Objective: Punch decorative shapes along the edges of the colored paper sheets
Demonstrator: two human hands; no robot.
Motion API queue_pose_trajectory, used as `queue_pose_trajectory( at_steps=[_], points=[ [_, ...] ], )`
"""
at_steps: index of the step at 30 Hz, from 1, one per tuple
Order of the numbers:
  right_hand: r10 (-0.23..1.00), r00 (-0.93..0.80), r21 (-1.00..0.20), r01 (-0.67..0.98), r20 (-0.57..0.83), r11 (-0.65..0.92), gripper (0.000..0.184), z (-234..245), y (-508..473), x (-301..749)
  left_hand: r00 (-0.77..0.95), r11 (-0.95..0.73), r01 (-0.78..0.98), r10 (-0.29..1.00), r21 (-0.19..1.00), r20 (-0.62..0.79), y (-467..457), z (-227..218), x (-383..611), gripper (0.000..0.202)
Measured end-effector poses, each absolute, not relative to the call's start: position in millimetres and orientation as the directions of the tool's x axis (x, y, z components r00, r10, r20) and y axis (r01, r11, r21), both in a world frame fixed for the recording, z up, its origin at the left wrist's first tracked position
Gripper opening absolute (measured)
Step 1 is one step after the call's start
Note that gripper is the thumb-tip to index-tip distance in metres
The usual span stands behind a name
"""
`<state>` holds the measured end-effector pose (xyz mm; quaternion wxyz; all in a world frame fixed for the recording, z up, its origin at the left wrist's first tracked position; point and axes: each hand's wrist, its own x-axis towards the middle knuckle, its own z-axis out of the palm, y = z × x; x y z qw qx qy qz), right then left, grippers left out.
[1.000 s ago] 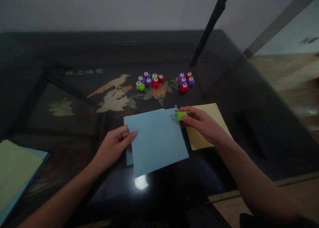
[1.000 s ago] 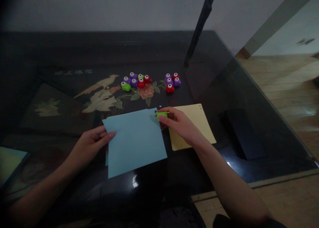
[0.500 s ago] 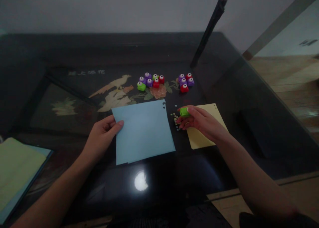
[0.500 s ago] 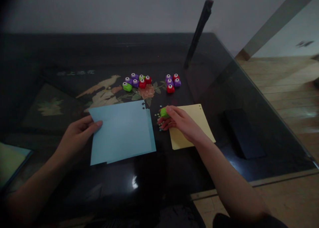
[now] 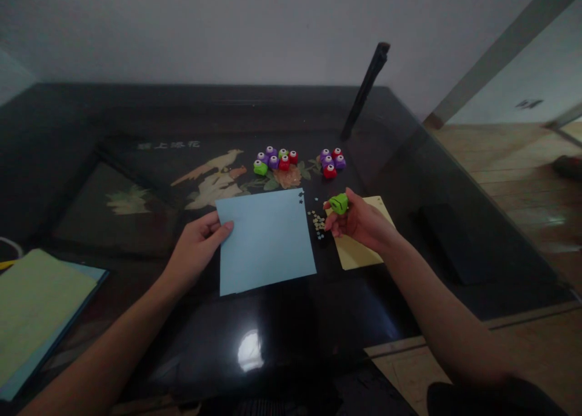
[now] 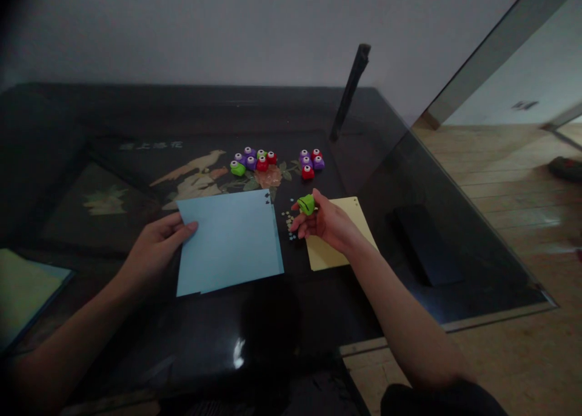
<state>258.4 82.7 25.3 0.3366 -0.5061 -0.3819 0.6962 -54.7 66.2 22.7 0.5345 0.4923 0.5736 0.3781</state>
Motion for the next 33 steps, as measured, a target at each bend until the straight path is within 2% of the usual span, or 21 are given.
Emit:
queue_pose_trajectory(
  at_steps=[3,8,10,12,14,17,22,27,33],
  points=[
    [0.913,-0.200,-0.921,-0.091,-0.356,-0.380,0.050,26.2,81.2,257.3,0.092,0.223,0.130,0.967,0.966,-0.236,62.6,27.5,-49.3,0.048],
    [0.992,-0.069,-0.993,-0.041,-0.106,-0.109,0.040,35.3,82.7,261.0,0.192,0.227,0.069,0.952,0.971,-0.236,58.6,28.7,-42.7,0.050],
    [1.000,-0.008,-0.999,0.037,-0.022,-0.021,0.040,39.6,90.7,267.3,0.220,0.216,0.064,0.949,0.974,-0.225,58.3,27.8,-42.0,0.048],
    [0.995,0.089,-0.983,0.185,0.037,0.020,0.044,40.7,105.2,276.8,0.235,0.198,0.060,0.950,0.978,-0.206,57.8,27.8,-41.6,0.047],
    [0.983,0.178,-0.937,0.350,0.046,-0.019,0.040,37.0,125.1,288.0,0.235,0.182,0.064,0.953,0.981,-0.192,56.6,29.2,-41.2,0.046],
    [0.973,0.231,-0.887,0.451,0.010,-0.099,0.028,24.6,157.7,302.4,0.229,0.166,0.081,0.957,0.983,-0.181,54.7,31.8,-40.9,0.044],
    [0.949,0.317,-0.783,0.588,-0.010,-0.204,0.024,8.7,193.6,310.7,0.240,0.124,0.074,0.961,0.990,-0.138,55.2,34.5,-42.8,0.042],
    [0.943,0.332,-0.725,0.643,-0.026,-0.247,0.023,7.2,201.5,308.8,0.216,0.099,0.073,0.970,0.992,-0.113,56.6,37.0,-44.8,0.040],
    [0.948,0.319,-0.762,0.612,-0.005,-0.210,0.029,7.7,194.4,306.6,0.225,0.115,0.042,0.967,0.993,-0.121,57.0,36.7,-45.2,0.038]
  ],
)
